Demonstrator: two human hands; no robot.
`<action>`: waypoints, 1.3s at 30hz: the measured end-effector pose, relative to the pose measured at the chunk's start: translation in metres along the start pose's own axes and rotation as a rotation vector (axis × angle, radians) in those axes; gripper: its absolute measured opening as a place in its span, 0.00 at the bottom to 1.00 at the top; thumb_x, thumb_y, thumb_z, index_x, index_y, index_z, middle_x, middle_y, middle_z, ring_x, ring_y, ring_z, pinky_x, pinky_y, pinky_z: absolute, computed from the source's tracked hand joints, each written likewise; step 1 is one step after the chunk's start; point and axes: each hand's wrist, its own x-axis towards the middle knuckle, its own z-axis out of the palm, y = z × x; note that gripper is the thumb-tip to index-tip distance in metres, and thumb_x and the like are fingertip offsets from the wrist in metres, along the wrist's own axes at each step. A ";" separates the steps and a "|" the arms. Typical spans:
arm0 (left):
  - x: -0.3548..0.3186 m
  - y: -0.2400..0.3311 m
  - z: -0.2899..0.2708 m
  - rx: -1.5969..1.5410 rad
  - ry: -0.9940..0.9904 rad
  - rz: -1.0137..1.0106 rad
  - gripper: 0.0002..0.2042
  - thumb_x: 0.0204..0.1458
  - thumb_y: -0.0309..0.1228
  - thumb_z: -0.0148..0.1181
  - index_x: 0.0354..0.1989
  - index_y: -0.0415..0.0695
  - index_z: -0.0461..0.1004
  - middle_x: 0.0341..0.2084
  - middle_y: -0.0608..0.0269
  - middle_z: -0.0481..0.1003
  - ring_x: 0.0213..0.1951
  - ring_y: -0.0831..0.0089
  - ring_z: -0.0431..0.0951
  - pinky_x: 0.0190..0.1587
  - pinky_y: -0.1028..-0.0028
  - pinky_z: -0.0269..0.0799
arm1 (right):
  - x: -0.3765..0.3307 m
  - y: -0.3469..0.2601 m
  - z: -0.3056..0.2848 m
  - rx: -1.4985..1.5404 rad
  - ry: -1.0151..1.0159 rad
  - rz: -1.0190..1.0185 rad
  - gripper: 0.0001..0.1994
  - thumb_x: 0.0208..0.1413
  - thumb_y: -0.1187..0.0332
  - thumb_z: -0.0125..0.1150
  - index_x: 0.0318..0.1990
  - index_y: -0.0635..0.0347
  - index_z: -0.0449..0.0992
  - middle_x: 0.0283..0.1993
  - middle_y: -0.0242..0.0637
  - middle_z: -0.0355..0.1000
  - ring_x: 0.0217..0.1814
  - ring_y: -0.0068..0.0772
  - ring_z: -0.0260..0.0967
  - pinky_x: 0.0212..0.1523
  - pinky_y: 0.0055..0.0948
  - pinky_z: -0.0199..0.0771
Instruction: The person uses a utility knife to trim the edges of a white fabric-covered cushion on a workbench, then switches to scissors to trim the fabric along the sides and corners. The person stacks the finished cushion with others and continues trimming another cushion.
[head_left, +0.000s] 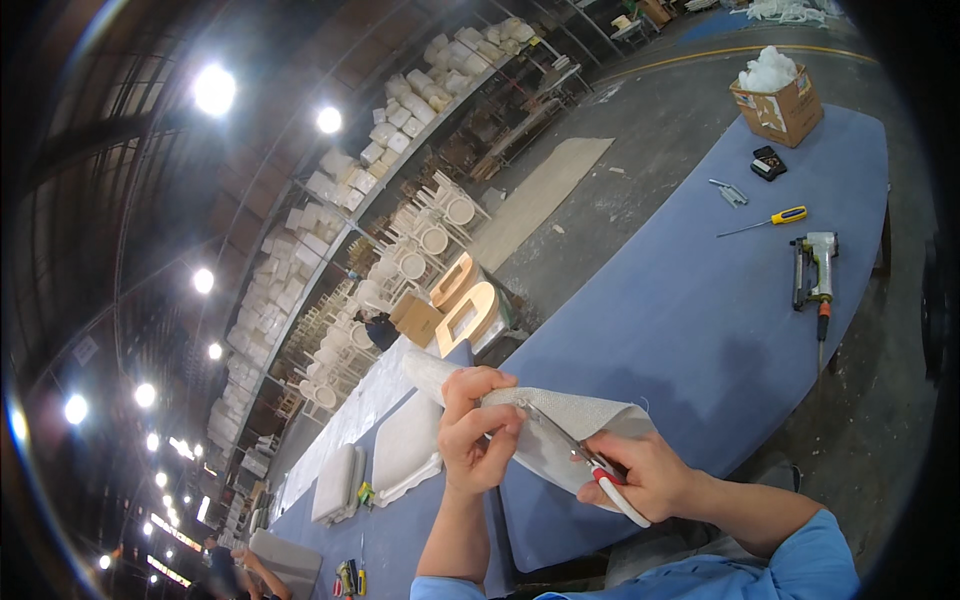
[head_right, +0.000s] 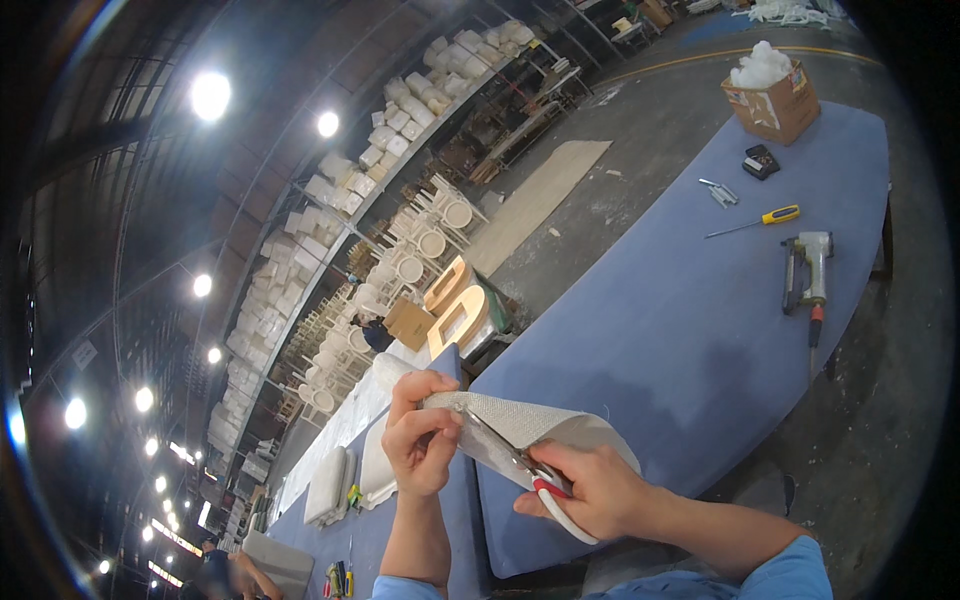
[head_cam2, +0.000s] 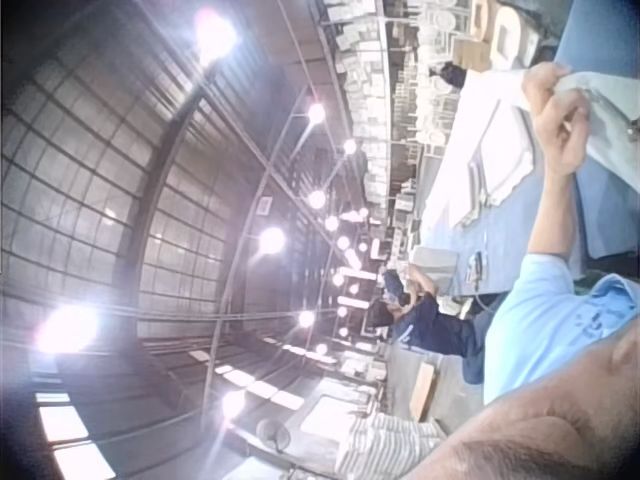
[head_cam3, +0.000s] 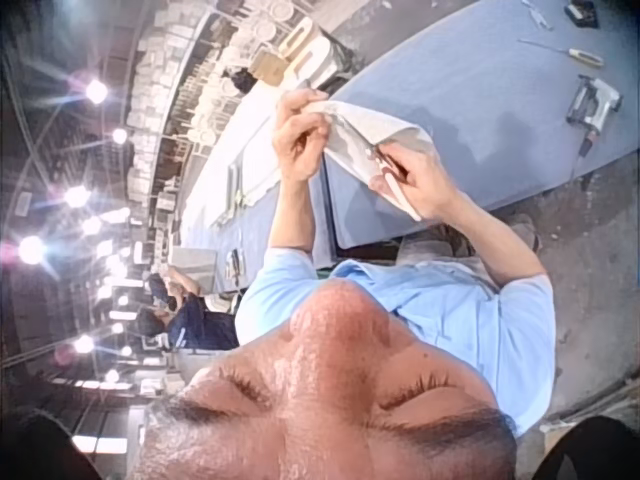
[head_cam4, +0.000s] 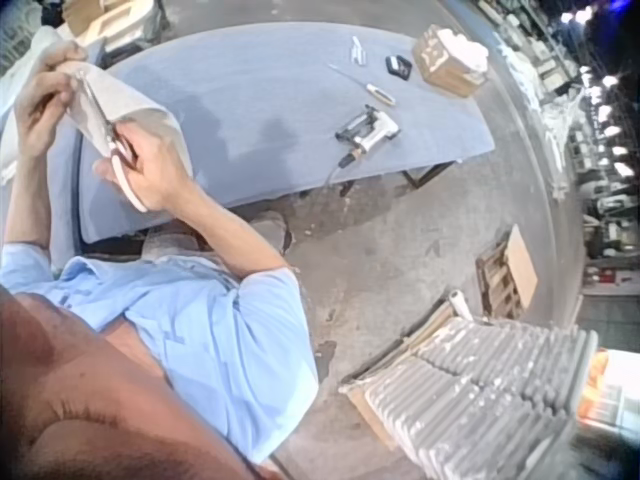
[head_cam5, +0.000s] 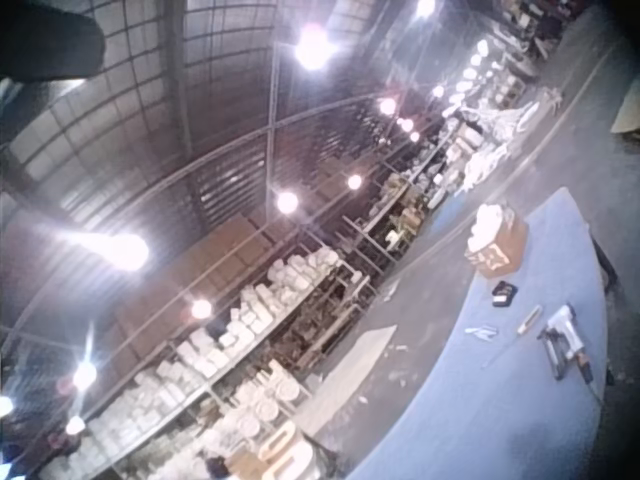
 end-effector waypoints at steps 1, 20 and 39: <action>-0.001 0.000 0.000 0.001 0.002 0.000 0.05 0.50 0.21 0.62 0.36 0.39 0.78 0.48 0.44 0.75 0.49 0.57 0.74 0.52 0.61 0.68 | 0.002 0.002 0.000 0.001 0.000 -0.016 0.26 0.58 0.51 0.75 0.50 0.66 0.78 0.27 0.39 0.73 0.26 0.35 0.71 0.30 0.34 0.72; -0.006 0.002 -0.002 0.009 0.049 0.044 0.04 0.53 0.26 0.63 0.36 0.43 0.78 0.48 0.46 0.76 0.49 0.55 0.74 0.51 0.58 0.68 | 0.019 0.019 -0.017 -0.193 -0.024 -0.245 0.29 0.55 0.49 0.76 0.52 0.65 0.79 0.39 0.48 0.81 0.37 0.54 0.81 0.39 0.39 0.82; -0.006 0.007 0.002 0.023 0.101 0.056 0.11 0.38 0.21 0.62 0.34 0.44 0.79 0.45 0.48 0.78 0.46 0.53 0.78 0.54 0.54 0.64 | 0.020 0.028 -0.020 -0.227 -0.069 -0.232 0.32 0.52 0.49 0.79 0.59 0.62 0.78 0.40 0.46 0.82 0.37 0.52 0.82 0.40 0.39 0.82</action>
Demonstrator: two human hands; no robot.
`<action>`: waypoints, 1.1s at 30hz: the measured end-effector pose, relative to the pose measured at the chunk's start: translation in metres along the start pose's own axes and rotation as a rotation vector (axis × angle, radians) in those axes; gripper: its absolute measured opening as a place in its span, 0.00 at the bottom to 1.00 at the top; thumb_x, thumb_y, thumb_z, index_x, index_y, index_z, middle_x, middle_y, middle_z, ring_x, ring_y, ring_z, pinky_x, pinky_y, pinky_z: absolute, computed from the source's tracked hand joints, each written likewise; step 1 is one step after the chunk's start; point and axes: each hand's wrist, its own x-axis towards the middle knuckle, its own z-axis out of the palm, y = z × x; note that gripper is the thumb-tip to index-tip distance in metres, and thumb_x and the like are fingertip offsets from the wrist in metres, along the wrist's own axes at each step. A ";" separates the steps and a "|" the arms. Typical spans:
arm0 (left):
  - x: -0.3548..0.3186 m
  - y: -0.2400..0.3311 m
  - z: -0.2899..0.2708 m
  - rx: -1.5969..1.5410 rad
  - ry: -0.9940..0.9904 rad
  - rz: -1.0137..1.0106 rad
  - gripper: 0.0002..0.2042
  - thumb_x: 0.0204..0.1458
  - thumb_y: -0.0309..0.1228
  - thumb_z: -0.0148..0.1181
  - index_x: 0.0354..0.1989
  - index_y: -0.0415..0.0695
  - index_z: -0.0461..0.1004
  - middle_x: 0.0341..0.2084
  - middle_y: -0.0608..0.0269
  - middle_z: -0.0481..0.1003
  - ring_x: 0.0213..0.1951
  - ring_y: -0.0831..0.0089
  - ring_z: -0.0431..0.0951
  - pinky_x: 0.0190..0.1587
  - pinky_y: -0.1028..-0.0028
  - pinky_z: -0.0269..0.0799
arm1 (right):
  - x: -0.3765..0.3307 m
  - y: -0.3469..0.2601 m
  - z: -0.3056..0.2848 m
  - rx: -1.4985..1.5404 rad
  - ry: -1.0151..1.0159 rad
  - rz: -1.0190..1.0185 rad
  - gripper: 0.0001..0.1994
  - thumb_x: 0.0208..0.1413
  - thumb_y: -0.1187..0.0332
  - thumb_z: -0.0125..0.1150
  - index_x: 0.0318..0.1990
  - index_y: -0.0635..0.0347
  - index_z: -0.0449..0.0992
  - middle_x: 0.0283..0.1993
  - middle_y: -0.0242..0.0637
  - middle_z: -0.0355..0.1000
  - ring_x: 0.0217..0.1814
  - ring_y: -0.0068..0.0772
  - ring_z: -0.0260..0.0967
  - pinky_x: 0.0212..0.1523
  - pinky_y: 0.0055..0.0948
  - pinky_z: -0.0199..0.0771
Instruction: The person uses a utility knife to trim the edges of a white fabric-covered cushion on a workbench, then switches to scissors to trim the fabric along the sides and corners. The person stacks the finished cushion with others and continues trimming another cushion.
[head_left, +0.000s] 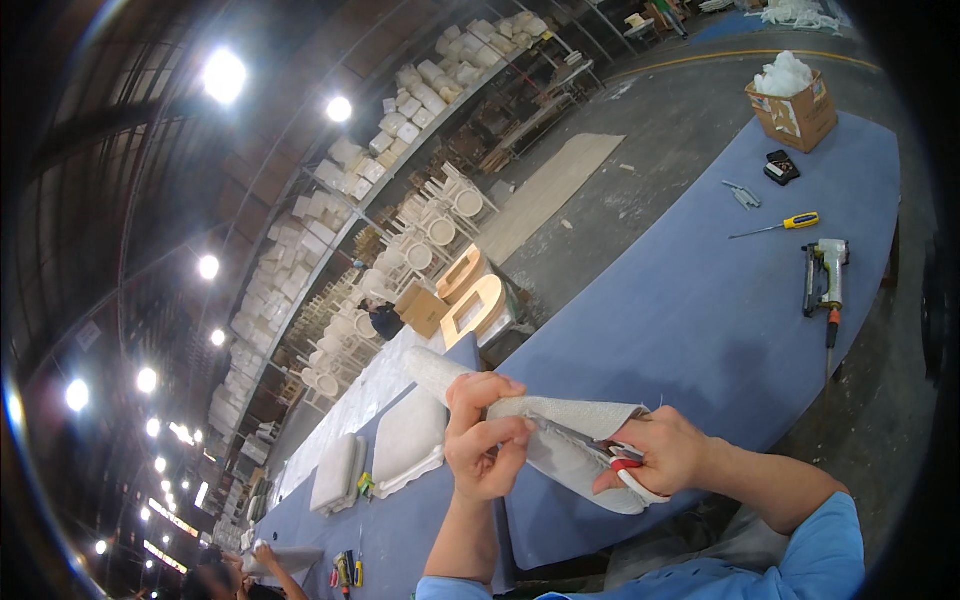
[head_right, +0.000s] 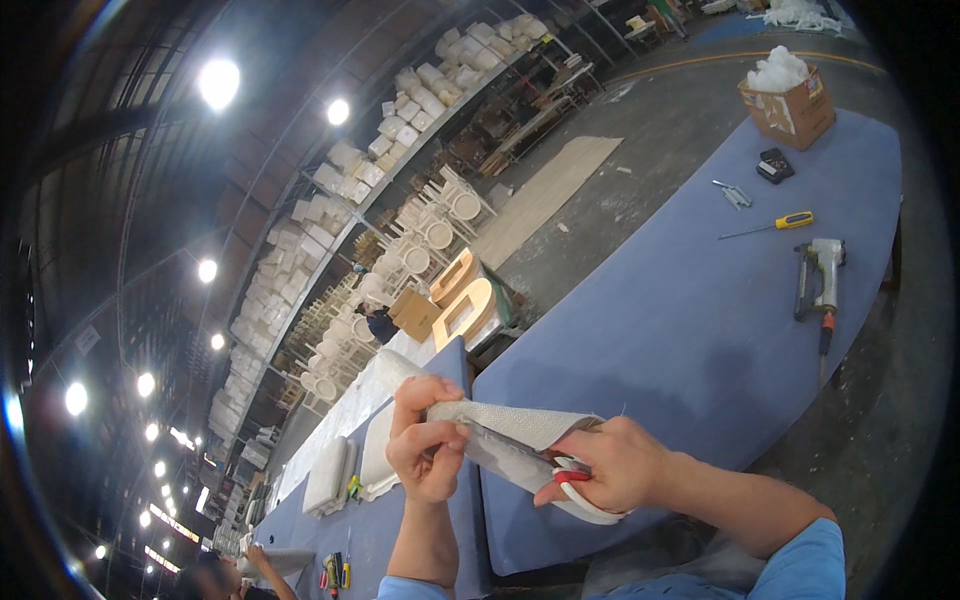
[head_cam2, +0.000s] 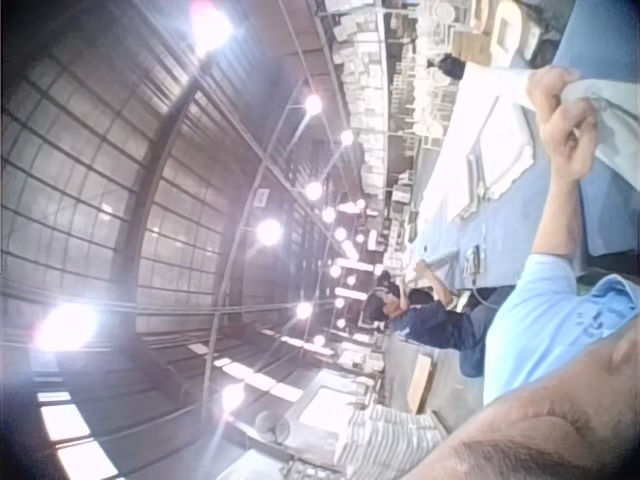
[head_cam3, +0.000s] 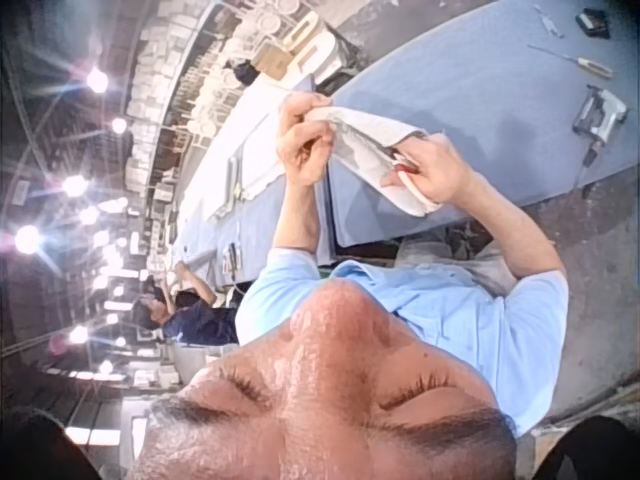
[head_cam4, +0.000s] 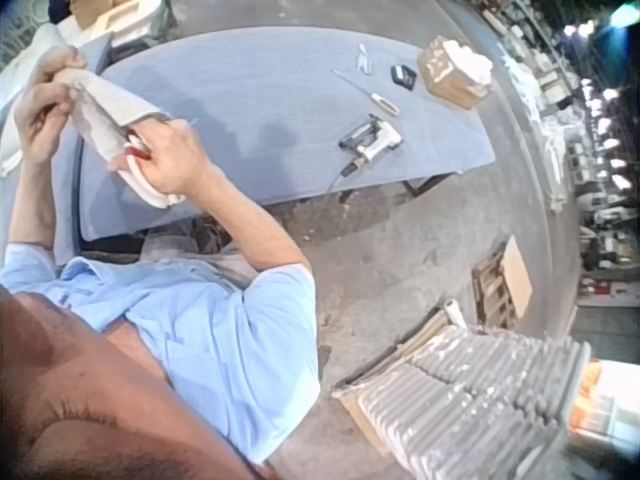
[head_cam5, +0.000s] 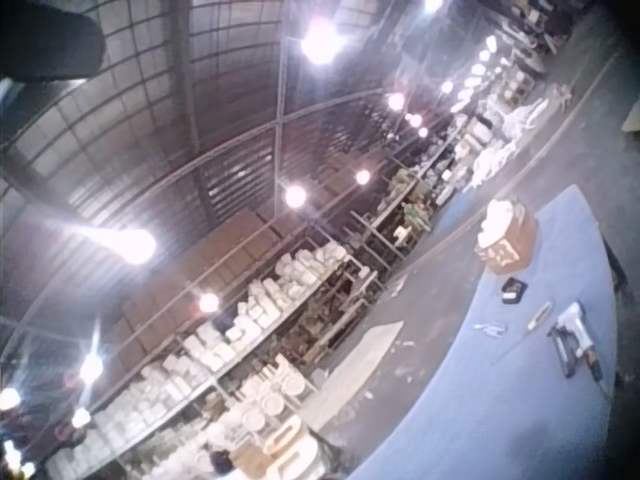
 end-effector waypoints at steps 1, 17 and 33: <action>-0.001 0.000 0.001 0.011 0.007 0.003 0.11 0.38 0.21 0.62 0.34 0.44 0.79 0.45 0.49 0.78 0.45 0.53 0.78 0.54 0.55 0.64 | 0.002 -0.004 0.000 0.012 -0.009 0.019 0.31 0.53 0.47 0.77 0.56 0.62 0.79 0.39 0.46 0.82 0.36 0.52 0.82 0.39 0.40 0.82; 0.005 -0.005 0.010 0.010 0.005 0.000 0.12 0.37 0.20 0.63 0.34 0.44 0.79 0.46 0.48 0.78 0.46 0.55 0.78 0.55 0.56 0.62 | -0.003 0.000 0.008 -0.057 0.116 -0.011 0.34 0.53 0.47 0.77 0.61 0.60 0.77 0.43 0.47 0.82 0.41 0.51 0.82 0.42 0.38 0.84; 0.012 0.004 0.005 -0.001 -0.039 -0.150 0.13 0.40 0.22 0.65 0.38 0.43 0.79 0.42 0.51 0.77 0.43 0.58 0.75 0.55 0.62 0.61 | -0.009 -0.019 -0.002 1.132 -0.191 0.387 0.24 0.73 0.51 0.58 0.53 0.69 0.71 0.27 0.26 0.66 0.21 0.14 0.63 0.21 0.18 0.65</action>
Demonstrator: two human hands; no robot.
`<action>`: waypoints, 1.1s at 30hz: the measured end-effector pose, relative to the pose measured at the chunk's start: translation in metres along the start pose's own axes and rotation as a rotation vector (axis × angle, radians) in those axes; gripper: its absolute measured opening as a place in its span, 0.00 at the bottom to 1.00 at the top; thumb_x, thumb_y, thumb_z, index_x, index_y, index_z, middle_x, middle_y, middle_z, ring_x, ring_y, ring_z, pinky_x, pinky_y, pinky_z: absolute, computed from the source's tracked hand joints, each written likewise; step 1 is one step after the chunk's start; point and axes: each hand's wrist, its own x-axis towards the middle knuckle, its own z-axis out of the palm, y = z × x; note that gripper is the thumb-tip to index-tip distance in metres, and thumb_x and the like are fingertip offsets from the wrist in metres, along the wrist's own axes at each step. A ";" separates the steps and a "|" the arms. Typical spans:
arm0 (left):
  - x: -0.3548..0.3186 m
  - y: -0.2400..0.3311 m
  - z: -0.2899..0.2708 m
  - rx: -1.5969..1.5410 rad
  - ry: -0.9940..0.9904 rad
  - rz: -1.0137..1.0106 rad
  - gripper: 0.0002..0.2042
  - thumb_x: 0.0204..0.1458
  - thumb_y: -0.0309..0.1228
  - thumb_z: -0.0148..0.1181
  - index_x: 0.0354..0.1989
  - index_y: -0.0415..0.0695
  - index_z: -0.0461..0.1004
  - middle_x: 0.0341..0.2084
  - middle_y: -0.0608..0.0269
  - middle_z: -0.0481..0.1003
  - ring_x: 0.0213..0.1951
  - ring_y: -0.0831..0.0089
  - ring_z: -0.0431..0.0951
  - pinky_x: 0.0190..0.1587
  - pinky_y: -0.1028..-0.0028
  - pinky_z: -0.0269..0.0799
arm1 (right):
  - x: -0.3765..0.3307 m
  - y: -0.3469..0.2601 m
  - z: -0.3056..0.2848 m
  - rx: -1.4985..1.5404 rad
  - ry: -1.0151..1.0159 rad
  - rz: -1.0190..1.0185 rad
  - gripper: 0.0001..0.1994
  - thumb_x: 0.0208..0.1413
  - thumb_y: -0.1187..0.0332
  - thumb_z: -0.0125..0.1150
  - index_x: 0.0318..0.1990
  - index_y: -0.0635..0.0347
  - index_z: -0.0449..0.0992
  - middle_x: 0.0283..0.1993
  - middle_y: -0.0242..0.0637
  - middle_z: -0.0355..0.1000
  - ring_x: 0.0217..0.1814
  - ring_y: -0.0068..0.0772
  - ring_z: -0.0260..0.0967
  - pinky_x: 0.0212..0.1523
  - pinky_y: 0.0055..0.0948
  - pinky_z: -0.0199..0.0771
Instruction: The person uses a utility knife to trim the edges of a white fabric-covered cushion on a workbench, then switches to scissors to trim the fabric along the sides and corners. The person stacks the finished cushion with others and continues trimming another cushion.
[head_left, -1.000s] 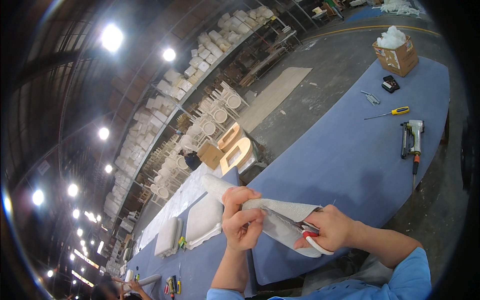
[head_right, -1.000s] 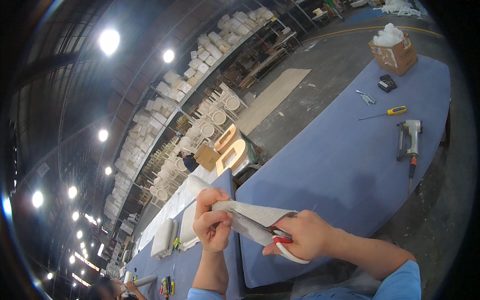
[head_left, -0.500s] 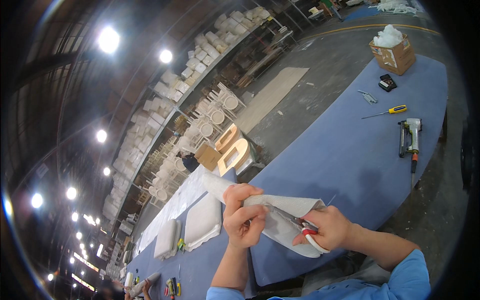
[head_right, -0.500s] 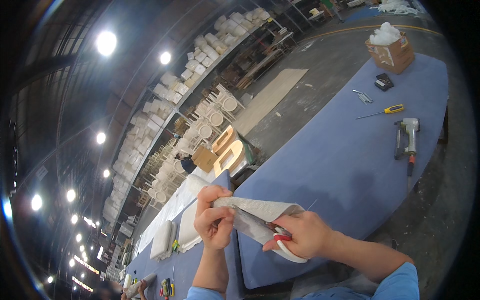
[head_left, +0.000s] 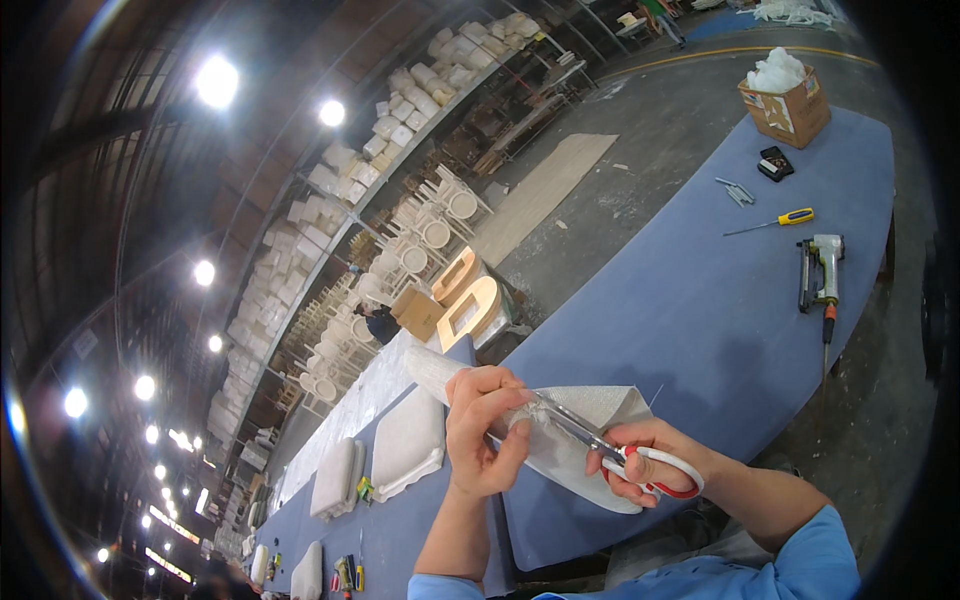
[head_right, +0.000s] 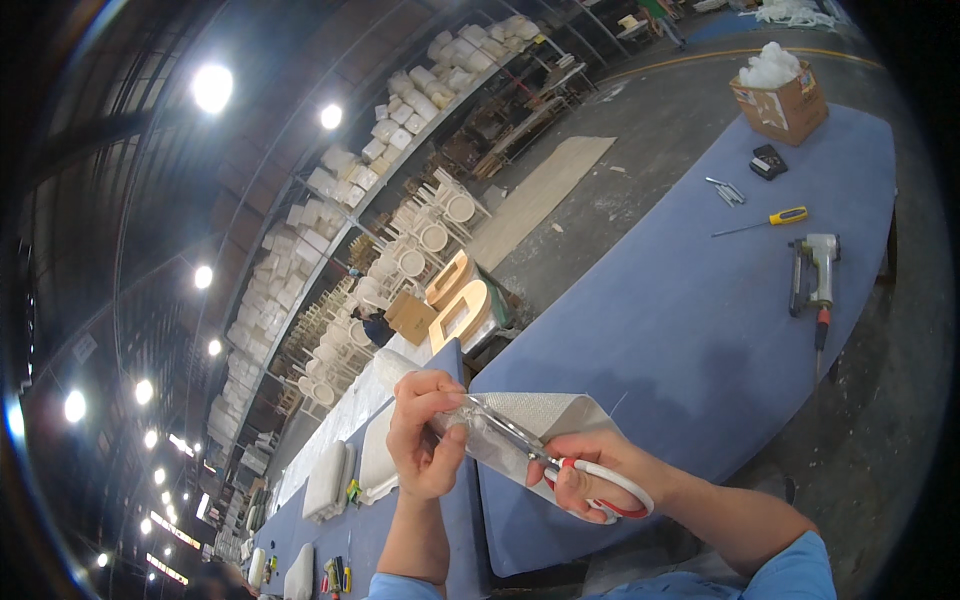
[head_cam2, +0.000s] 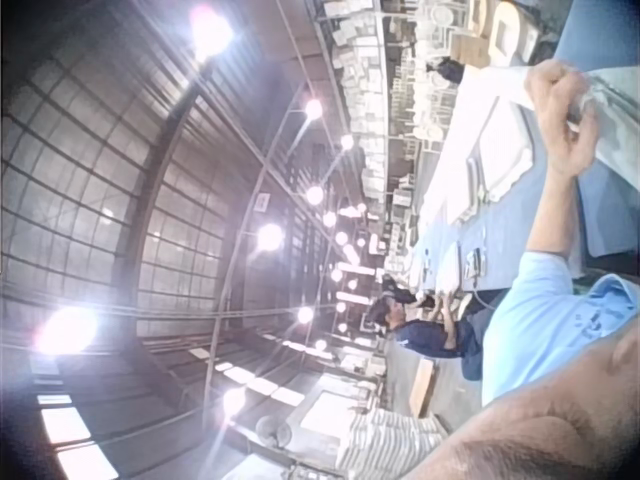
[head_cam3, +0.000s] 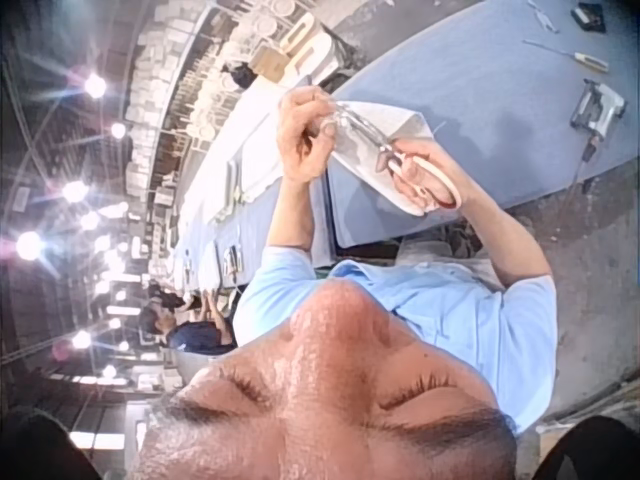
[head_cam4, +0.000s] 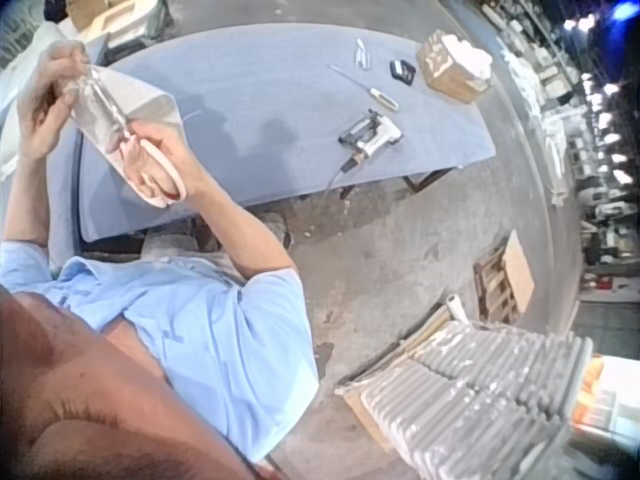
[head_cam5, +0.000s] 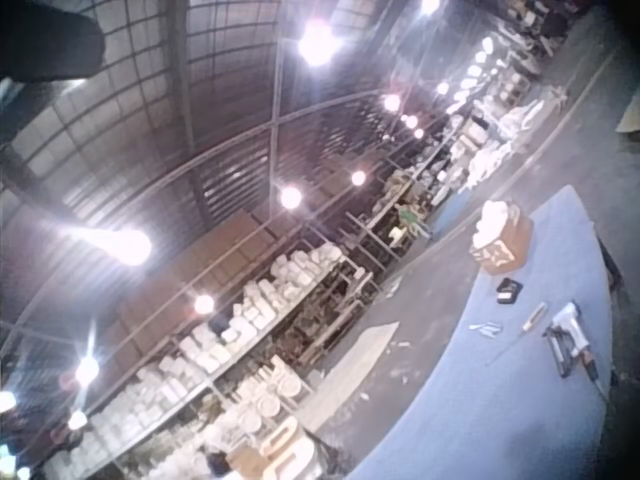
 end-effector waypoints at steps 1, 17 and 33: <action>0.001 0.000 -0.003 0.031 -0.032 0.019 0.13 0.41 0.22 0.65 0.39 0.43 0.79 0.43 0.52 0.77 0.43 0.58 0.75 0.55 0.62 0.61 | 0.000 -0.001 0.003 -0.011 0.010 0.010 0.24 0.73 0.51 0.57 0.53 0.69 0.71 0.26 0.26 0.66 0.21 0.14 0.63 0.21 0.18 0.64; -0.004 -0.006 0.002 0.005 0.013 0.041 0.12 0.41 0.19 0.66 0.37 0.42 0.80 0.44 0.51 0.78 0.46 0.57 0.76 0.55 0.59 0.63 | 0.010 0.031 0.048 -0.696 0.410 -0.109 0.29 0.57 0.46 0.75 0.53 0.62 0.75 0.25 0.33 0.69 0.26 0.27 0.69 0.33 0.29 0.71; 0.001 -0.007 0.006 0.000 0.032 0.073 0.13 0.42 0.20 0.67 0.38 0.42 0.80 0.44 0.52 0.79 0.45 0.57 0.78 0.55 0.59 0.63 | -0.006 0.035 0.052 -0.489 0.366 -0.112 0.28 0.63 0.44 0.69 0.53 0.62 0.76 0.26 0.24 0.66 0.27 0.15 0.62 0.31 0.22 0.65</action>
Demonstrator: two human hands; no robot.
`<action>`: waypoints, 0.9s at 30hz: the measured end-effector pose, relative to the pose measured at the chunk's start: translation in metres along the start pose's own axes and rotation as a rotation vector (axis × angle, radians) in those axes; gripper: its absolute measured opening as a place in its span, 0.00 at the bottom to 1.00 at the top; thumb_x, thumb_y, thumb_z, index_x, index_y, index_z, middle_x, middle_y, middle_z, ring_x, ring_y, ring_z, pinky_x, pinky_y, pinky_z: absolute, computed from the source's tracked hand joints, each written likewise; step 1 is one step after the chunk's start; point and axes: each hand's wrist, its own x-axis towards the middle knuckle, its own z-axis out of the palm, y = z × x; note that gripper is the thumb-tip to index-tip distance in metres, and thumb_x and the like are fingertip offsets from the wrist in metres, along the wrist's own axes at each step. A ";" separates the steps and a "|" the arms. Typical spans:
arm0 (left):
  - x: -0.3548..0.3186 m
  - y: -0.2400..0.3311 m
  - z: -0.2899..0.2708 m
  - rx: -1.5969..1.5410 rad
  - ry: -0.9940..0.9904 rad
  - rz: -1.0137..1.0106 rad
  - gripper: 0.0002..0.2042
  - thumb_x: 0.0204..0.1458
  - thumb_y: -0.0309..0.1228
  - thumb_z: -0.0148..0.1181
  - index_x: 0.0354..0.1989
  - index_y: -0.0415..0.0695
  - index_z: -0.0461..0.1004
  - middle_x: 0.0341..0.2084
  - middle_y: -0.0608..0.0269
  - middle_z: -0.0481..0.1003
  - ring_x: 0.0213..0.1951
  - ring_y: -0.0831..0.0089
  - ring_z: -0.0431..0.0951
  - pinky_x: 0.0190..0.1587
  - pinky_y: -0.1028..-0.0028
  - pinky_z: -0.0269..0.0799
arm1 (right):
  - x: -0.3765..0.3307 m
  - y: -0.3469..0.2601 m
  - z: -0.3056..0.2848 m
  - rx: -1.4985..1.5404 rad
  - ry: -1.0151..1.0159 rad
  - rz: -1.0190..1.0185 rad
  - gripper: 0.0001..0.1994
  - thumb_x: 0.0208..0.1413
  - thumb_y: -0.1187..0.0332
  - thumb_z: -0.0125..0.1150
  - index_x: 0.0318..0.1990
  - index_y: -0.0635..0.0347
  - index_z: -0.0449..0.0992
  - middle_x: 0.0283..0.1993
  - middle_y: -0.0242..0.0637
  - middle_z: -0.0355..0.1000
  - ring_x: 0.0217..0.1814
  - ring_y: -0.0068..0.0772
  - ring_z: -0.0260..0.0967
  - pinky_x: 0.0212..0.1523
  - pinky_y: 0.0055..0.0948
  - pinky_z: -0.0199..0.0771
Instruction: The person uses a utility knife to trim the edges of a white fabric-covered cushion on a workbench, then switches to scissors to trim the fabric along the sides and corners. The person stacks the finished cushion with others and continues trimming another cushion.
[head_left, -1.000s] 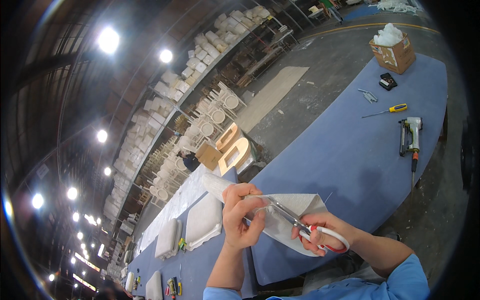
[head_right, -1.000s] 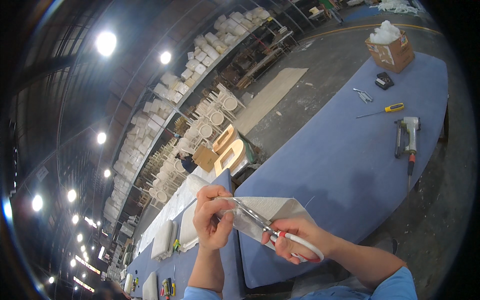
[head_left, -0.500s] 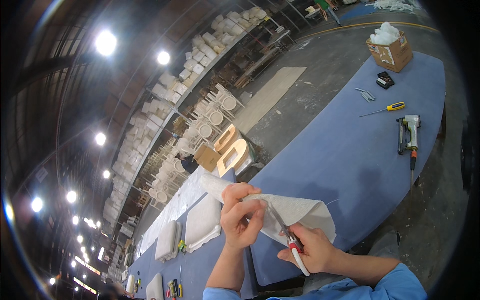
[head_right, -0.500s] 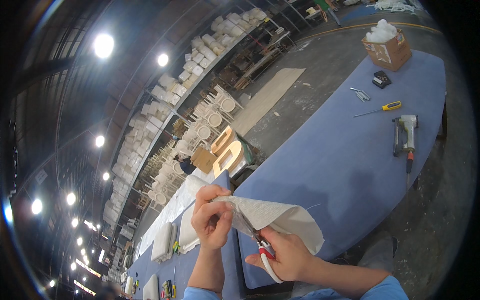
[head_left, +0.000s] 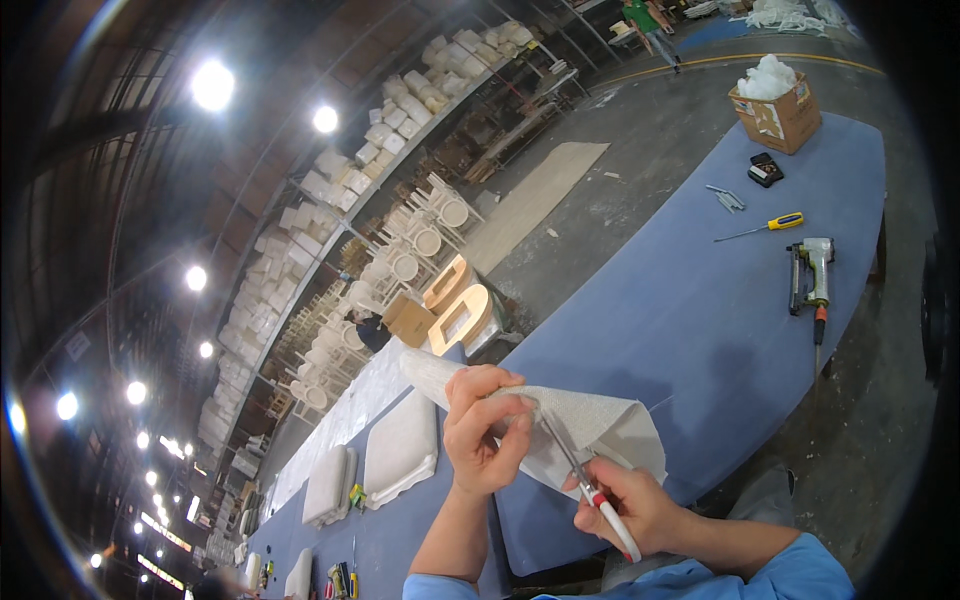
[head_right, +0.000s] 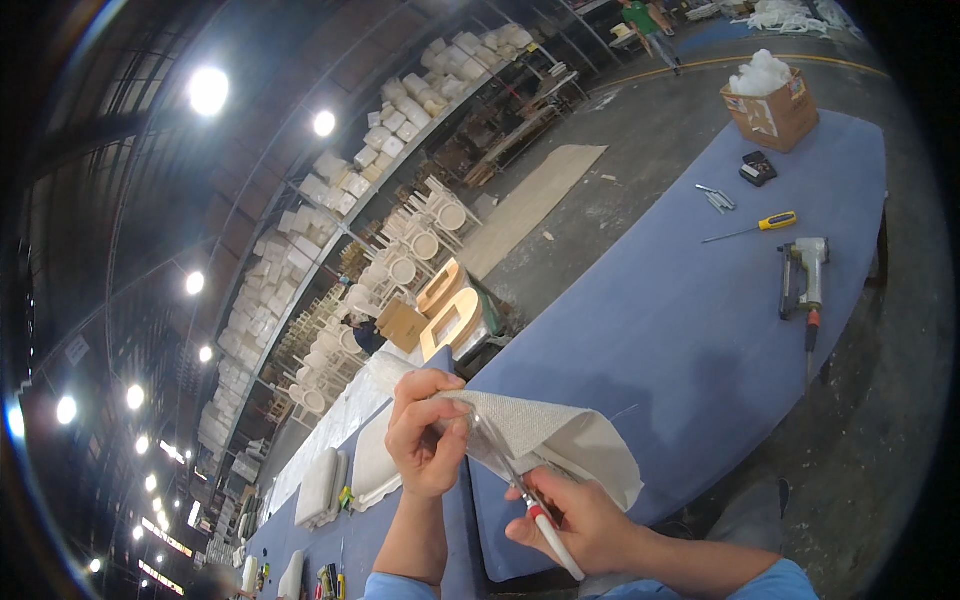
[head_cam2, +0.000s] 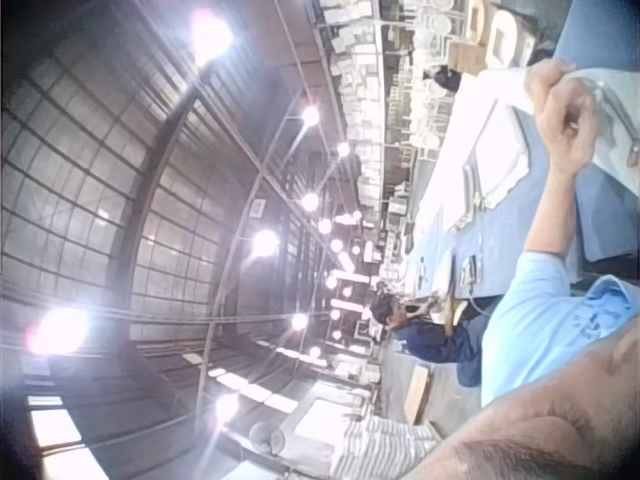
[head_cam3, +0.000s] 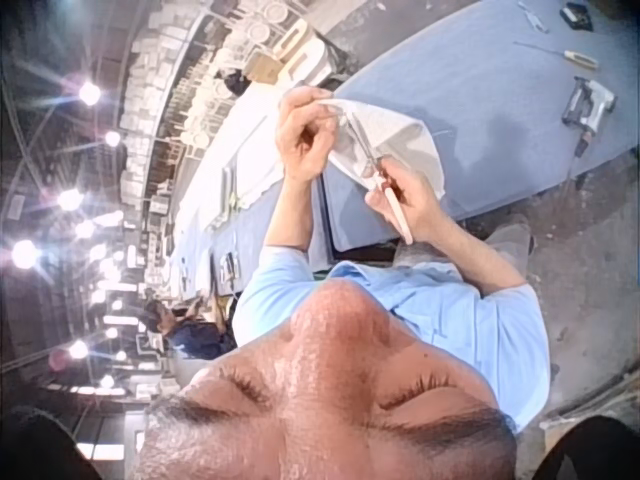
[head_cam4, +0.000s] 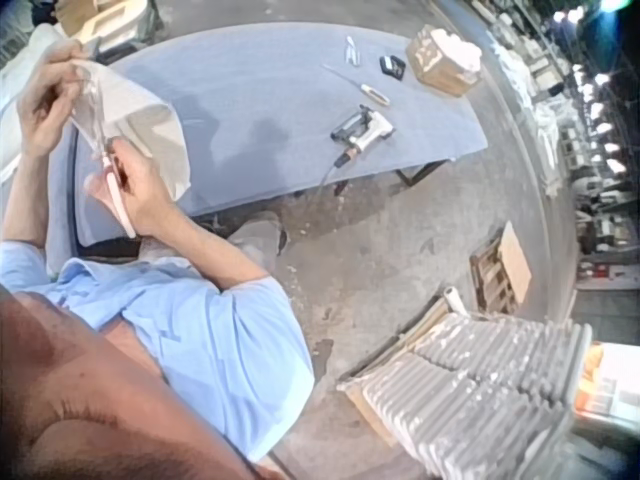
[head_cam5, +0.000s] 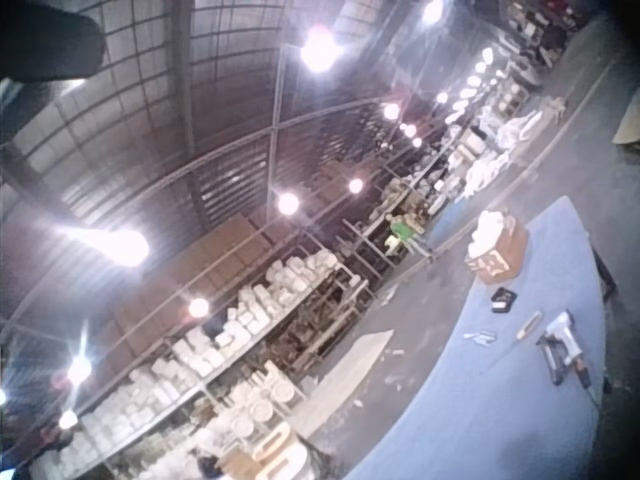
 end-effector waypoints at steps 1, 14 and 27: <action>-0.001 -0.001 0.000 0.002 0.001 -0.003 0.13 0.42 0.20 0.67 0.38 0.42 0.80 0.44 0.52 0.79 0.45 0.57 0.78 0.55 0.59 0.63 | 0.000 -0.004 0.000 0.015 0.026 0.023 0.28 0.63 0.45 0.69 0.53 0.63 0.76 0.26 0.24 0.65 0.27 0.15 0.62 0.30 0.22 0.64; 0.000 -0.001 0.001 0.011 0.003 0.004 0.11 0.44 0.21 0.67 0.38 0.43 0.80 0.44 0.53 0.79 0.46 0.58 0.78 0.56 0.59 0.63 | -0.001 -0.015 -0.005 0.056 -0.022 0.124 0.26 0.65 0.46 0.68 0.50 0.62 0.76 0.25 0.23 0.63 0.26 0.14 0.63 0.29 0.22 0.64; 0.001 -0.005 0.001 -0.002 -0.009 0.032 0.11 0.45 0.21 0.65 0.39 0.41 0.79 0.45 0.49 0.78 0.46 0.56 0.77 0.54 0.59 0.65 | 0.009 -0.013 -0.012 0.227 -0.079 0.124 0.23 0.67 0.50 0.66 0.52 0.62 0.74 0.24 0.21 0.66 0.20 0.12 0.63 0.22 0.19 0.60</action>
